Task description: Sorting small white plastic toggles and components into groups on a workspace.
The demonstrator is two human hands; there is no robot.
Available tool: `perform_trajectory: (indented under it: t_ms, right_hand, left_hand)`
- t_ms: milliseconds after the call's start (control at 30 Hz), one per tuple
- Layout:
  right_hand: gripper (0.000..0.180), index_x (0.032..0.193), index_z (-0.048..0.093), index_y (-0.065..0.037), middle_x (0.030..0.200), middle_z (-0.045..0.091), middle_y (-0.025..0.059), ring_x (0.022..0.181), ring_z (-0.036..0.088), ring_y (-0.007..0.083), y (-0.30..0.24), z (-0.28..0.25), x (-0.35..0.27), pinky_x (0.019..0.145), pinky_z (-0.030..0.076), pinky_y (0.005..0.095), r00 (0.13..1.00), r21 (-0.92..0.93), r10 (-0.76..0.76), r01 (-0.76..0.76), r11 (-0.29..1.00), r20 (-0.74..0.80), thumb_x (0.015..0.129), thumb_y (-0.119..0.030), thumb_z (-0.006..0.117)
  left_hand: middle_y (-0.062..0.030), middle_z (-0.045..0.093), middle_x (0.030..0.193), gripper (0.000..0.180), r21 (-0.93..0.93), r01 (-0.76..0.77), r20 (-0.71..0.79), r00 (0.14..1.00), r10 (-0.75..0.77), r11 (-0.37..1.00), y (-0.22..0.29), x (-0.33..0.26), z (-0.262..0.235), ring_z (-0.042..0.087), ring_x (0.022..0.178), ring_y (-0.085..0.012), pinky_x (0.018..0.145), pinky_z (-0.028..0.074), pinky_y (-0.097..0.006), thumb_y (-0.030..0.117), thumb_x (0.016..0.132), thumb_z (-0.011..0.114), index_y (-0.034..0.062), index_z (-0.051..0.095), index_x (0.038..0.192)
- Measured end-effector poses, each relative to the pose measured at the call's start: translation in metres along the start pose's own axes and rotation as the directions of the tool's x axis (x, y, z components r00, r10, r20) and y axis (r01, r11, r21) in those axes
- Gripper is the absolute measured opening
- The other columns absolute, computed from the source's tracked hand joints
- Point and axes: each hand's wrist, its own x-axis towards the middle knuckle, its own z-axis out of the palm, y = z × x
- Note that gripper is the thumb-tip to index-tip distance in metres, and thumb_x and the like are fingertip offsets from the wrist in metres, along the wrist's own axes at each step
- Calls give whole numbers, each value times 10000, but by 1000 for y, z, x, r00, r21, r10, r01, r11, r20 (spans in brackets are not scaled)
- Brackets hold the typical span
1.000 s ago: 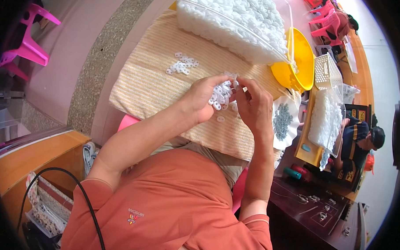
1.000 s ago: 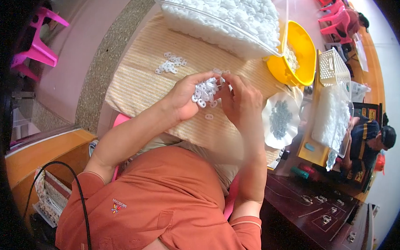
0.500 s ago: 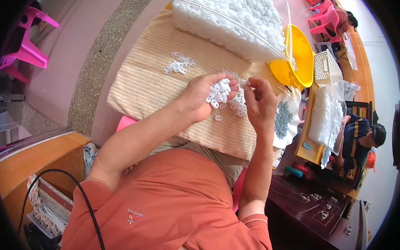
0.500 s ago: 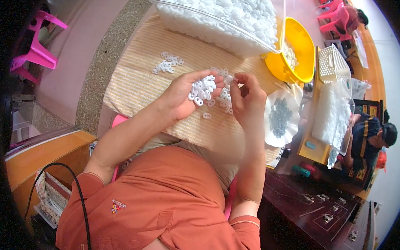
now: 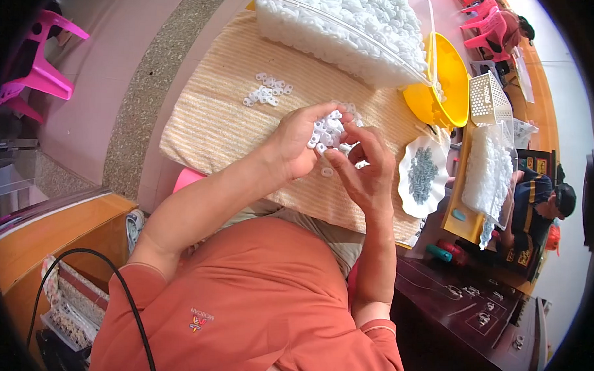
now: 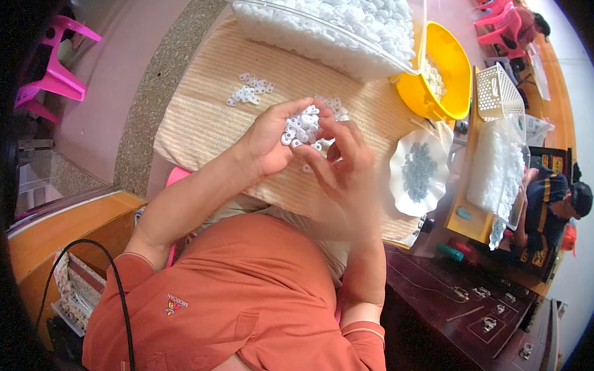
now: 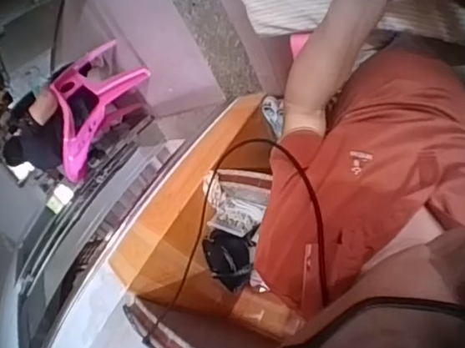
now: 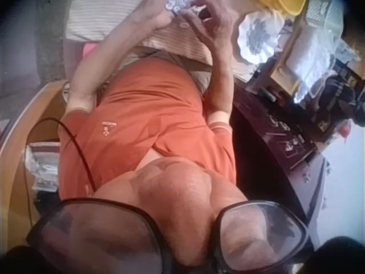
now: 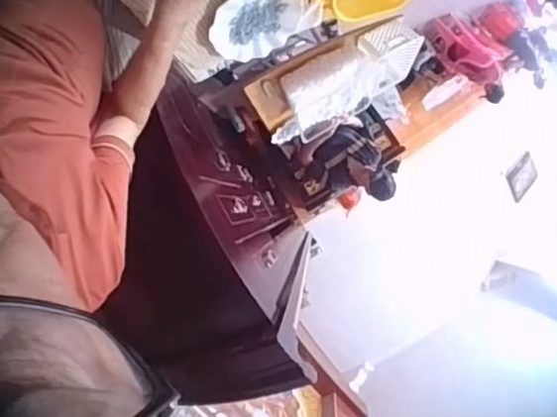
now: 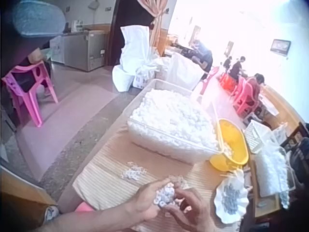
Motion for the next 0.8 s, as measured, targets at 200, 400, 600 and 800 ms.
perform_trajectory:
  t_ms: [200, 400, 600, 800]
  right_hand:
    - [250, 994, 660, -7, 889, 636, 86, 595, 586, 114, 3, 9, -1, 518, 459, 239, 998, -104, -40, 35, 994, -47, 776, -56, 771]
    - [164, 973, 645, 1, 881, 634, 105, 617, 600, 141, 14, 12, -4, 541, 477, 260, 991, -19, -85, 84, 996, -102, 823, -8, 709]
    - [131, 980, 653, 3, 895, 643, 89, 648, 594, 124, 25, 8, -8, 580, 481, 247, 993, 109, 29, -17, 994, -112, 851, -1, 678]
    - [174, 992, 660, -7, 902, 641, 89, 625, 580, 122, 9, 2, -6, 551, 467, 250, 993, -61, -7, 0, 998, -116, 826, -24, 709]
  left_hand:
    - [-109, 646, 999, 193, -73, -32, 40, 999, 35, 997, -2, 4, -5, 637, 919, -217, 821, 526, -349, 195, 959, 529, 38, 574, 1062]
    - [-115, 651, 1014, 200, -98, -70, 11, 997, 71, 993, -2, 3, -1, 641, 954, -222, 844, 528, -349, 199, 956, 537, 32, 576, 1059]
    - [-133, 653, 1047, 215, -79, -65, -7, 998, 65, 995, 1, 2, 0, 645, 987, -236, 870, 532, -365, 198, 950, 548, 18, 577, 1063]
    - [-149, 643, 1058, 220, -107, -78, -15, 997, 77, 991, 0, 5, -2, 643, 986, -253, 869, 540, -389, 199, 950, 551, 15, 569, 1070]
